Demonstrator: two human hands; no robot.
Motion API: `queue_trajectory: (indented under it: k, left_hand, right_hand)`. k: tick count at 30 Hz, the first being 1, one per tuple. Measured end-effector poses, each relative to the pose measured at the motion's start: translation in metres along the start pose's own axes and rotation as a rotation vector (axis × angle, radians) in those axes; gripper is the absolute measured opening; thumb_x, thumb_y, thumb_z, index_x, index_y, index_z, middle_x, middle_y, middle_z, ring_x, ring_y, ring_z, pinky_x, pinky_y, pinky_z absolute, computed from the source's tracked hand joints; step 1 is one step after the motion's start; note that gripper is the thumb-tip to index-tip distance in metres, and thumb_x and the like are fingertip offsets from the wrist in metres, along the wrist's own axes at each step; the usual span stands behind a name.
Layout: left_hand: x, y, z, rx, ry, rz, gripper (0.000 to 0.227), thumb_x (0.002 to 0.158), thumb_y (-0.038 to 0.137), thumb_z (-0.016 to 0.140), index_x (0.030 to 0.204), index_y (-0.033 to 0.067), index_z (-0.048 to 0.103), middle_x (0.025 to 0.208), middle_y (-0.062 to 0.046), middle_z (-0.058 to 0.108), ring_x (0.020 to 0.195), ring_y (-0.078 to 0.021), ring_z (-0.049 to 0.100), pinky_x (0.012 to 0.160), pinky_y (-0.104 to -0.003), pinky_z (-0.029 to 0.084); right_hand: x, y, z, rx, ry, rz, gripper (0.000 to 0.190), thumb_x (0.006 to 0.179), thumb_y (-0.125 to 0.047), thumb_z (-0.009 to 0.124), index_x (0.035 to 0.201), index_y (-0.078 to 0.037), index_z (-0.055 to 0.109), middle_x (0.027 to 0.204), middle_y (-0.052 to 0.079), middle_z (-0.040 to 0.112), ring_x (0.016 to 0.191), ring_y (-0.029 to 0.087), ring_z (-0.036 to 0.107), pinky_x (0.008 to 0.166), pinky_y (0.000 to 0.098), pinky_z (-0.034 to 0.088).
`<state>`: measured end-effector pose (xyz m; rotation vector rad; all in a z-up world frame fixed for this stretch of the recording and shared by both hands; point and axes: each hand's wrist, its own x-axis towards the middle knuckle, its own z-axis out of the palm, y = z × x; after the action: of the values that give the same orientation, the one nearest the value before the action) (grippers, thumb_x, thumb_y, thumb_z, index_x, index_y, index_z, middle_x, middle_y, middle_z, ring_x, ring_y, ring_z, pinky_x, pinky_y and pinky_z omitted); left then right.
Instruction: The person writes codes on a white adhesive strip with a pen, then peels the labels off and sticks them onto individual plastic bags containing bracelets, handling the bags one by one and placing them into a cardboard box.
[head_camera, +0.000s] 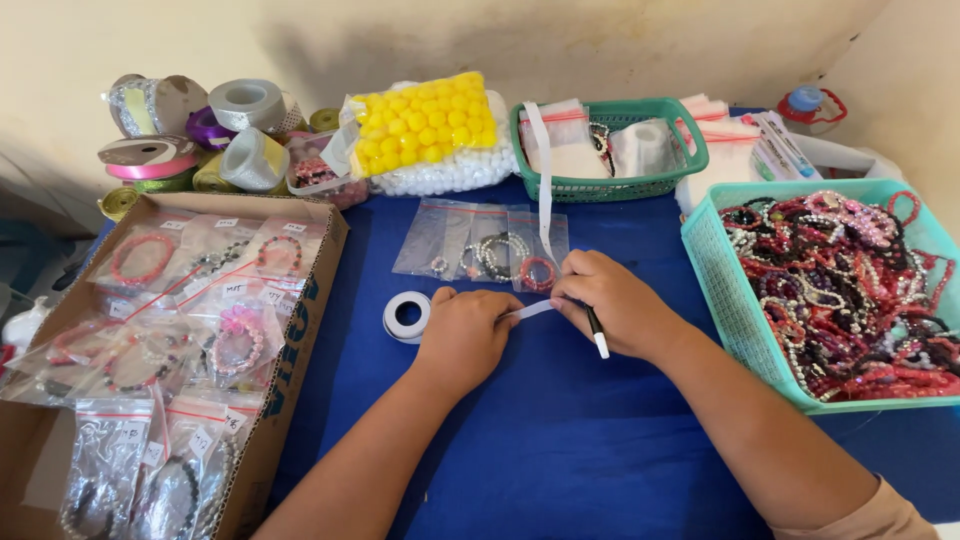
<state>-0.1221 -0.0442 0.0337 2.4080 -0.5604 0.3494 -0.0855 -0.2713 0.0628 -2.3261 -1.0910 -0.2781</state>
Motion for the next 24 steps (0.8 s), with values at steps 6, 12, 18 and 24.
queue_trajectory:
  k: [6, 12, 18, 24]
  left_hand:
    - [0.0, 0.011, -0.005, 0.007, 0.07, 0.05, 0.007, 0.084, 0.019, 0.07, 0.086, 0.0158, 0.075, 0.082, -0.001, 0.074, 0.076, -0.0221, 0.068, 0.073, -0.043, 0.037]
    - [-0.002, 0.001, 0.009, 0.021, 0.041, 0.041, 0.007, 0.09, 0.017, 0.068, 0.088, 0.016, 0.075, 0.083, -0.001, 0.074, 0.075, -0.0225, 0.068, 0.074, -0.042, 0.039]
    - [-0.002, -0.002, 0.014, -0.019, 0.04, 0.009, 0.005, 0.089, 0.015, 0.068, 0.09, 0.0124, 0.073, 0.084, -0.003, 0.074, 0.075, -0.0237, 0.068, 0.073, -0.042, 0.04]
    - [-0.003, -0.007, 0.017, -0.052, 0.061, -0.007, 0.003, 0.086, 0.013, 0.071, 0.086, 0.0112, 0.073, 0.085, -0.004, 0.073, 0.078, -0.0242, 0.069, 0.072, -0.042, 0.044]
  right_hand:
    - [0.001, 0.002, 0.004, 0.03, -0.007, -0.119, 0.012, 0.081, -0.01, 0.077, 0.087, -0.006, 0.068, 0.095, 0.009, 0.06, 0.089, 0.03, 0.06, 0.077, 0.0405, 0.05]
    - [0.0, 0.004, 0.008, -0.013, -0.048, -0.102, 0.012, 0.082, -0.01, 0.077, 0.09, -0.007, 0.07, 0.094, 0.009, 0.061, 0.087, 0.03, 0.06, 0.077, 0.0411, 0.051]
    - [-0.003, 0.007, 0.009, 0.075, 0.026, -0.052, 0.024, 0.082, -0.001, 0.066, 0.106, -0.005, 0.068, 0.097, 0.011, 0.061, 0.088, 0.025, 0.063, 0.077, 0.0362, 0.052]
    - [-0.02, 0.025, 0.045, 1.298, 0.368, 0.377, 0.02, 0.098, -0.006, 0.047, 0.105, -0.001, 0.065, 0.102, 0.014, 0.066, 0.088, 0.021, 0.065, 0.079, 0.0375, 0.055]
